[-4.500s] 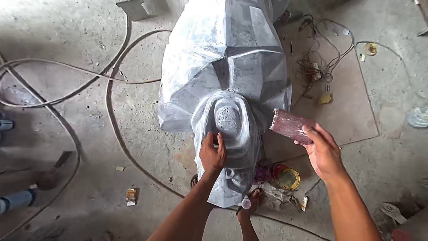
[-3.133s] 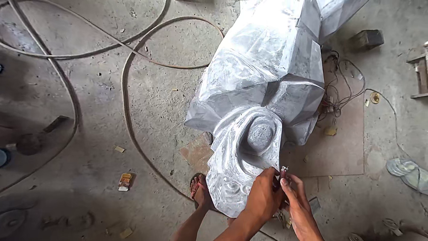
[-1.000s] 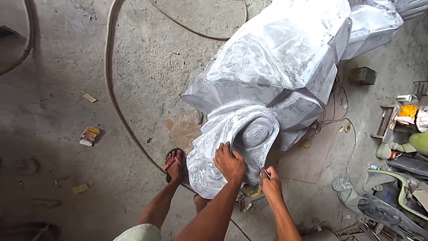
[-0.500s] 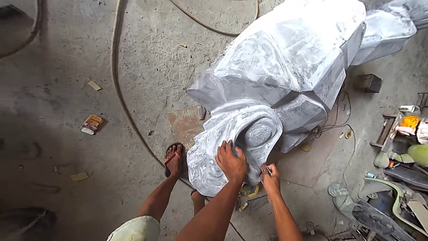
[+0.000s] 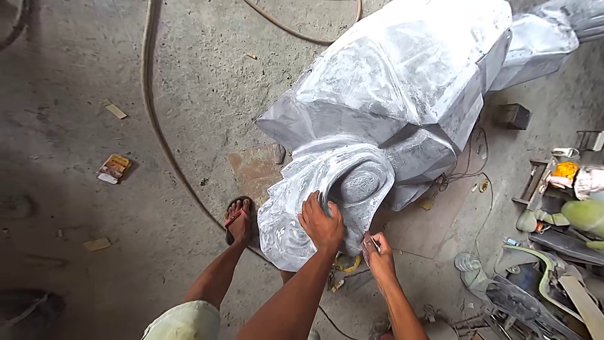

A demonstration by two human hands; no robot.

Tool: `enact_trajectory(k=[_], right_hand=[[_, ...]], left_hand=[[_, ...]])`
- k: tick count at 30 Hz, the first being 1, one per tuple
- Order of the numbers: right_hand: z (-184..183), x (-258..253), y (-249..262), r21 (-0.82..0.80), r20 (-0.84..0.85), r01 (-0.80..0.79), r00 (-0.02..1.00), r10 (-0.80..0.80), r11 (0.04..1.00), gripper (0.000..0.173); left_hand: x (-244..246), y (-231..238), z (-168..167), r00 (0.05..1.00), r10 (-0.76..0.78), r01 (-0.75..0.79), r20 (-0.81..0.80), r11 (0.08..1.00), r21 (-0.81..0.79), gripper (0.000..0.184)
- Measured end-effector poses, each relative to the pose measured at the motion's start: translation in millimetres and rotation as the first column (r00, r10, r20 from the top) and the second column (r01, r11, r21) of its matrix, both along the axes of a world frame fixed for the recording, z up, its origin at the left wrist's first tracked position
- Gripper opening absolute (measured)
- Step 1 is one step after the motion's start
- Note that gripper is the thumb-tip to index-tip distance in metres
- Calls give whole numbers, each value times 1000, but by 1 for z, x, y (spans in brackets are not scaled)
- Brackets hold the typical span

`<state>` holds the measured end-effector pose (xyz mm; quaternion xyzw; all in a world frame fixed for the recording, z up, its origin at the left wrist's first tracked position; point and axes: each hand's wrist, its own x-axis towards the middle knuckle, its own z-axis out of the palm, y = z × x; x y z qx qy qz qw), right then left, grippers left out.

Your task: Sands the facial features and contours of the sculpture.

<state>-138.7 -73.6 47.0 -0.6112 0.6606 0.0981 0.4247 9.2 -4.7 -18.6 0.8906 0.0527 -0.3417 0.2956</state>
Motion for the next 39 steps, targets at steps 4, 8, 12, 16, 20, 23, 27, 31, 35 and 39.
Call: enact_trajectory(k=[4,8,12,16,20,23,27,31,35,39], right_hand=[[-26,0,-36,41,-268,-387,884,383,921,20],[-21,0,-28,29,-158,-249,955,250,968,15],[-21,5,-47,100,-322,-542,776,542,835,19],[-40,23,-64,150,-403,-692,610,683,706,19],[-26,18,-66,206,-317,-670,644,697,713,20],[-37,38,-78,262,-430,-795,411,804,547,19],[-34,37,-73,255,-338,-742,532,776,620,15],[-32,34,-84,272,-348,-811,419,839,518,16],[-45,44,-85,264,-361,-794,445,819,548,15],[-31,33,-92,376,-238,-736,511,826,563,18]], left_hand=[[0,-2,0,1000,21,-21,11,1000,6,50],[-1,-1,-2,998,50,-50,36,999,-4,50],[-4,0,-2,996,69,-68,55,998,-15,48],[0,-3,-6,991,89,-88,96,996,-15,41],[-1,-1,-4,991,109,-106,75,994,-37,40],[-4,-1,-4,988,115,-111,100,993,-48,40],[0,0,-5,983,142,-135,120,989,-65,40],[-3,3,-2,979,156,-141,132,983,-115,42],[0,0,-5,965,194,-167,175,974,-154,44],[-4,1,-4,953,225,-187,205,964,-188,44]])
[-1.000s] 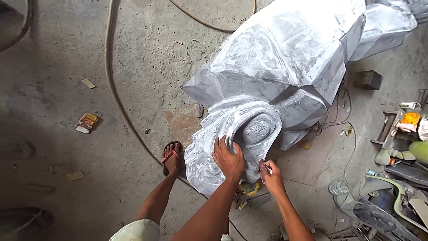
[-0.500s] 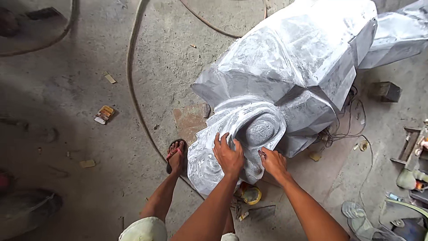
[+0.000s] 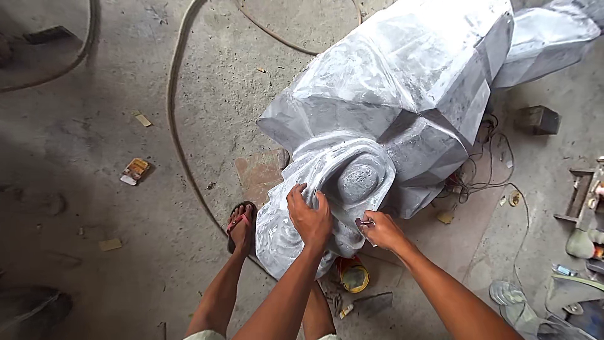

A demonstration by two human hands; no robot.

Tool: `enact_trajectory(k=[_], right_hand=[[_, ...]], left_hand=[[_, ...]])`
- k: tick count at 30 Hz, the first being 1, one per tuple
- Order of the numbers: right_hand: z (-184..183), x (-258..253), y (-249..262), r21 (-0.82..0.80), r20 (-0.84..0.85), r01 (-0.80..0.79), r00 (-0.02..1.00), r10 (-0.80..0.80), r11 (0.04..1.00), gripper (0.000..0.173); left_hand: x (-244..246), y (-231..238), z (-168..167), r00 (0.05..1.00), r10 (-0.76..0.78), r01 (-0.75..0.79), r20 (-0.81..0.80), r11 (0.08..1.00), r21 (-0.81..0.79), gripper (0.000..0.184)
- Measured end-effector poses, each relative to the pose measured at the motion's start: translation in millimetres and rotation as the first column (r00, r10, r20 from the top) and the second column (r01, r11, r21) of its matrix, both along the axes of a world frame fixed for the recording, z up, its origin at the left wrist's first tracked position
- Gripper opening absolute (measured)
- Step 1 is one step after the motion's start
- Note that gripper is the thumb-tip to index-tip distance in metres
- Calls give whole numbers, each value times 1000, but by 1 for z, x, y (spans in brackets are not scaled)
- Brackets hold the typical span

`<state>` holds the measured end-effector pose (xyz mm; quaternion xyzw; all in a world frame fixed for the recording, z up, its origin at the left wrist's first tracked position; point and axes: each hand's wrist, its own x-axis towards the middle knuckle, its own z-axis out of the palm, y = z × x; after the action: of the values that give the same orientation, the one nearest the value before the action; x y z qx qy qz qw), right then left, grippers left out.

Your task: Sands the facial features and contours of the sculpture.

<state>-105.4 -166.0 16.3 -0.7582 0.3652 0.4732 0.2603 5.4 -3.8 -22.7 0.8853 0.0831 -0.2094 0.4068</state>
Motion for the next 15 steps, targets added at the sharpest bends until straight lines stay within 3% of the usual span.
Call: enact_trajectory(k=[3,6,8,11,13,15], right_hand=[[-14,12,4,-148,-20,-193,981,192,970,17],[-17,6,3,-30,35,13,999,-12,999,23],[-10,-7,-9,115,53,132,989,-138,985,26],[-9,5,-4,-12,6,-71,997,71,997,27],[-19,12,5,-150,0,-172,985,174,973,20],[-16,16,8,-129,-9,-139,990,139,982,18]], left_hand=[[-1,0,0,1000,20,-19,12,1000,-22,47],[7,16,22,996,-83,89,38,972,-216,56],[7,36,60,985,-161,172,61,894,-414,53],[-1,70,133,970,-235,207,59,678,-706,45],[-4,85,185,937,-341,268,70,580,-769,49],[0,83,207,917,-367,364,156,615,-699,62]])
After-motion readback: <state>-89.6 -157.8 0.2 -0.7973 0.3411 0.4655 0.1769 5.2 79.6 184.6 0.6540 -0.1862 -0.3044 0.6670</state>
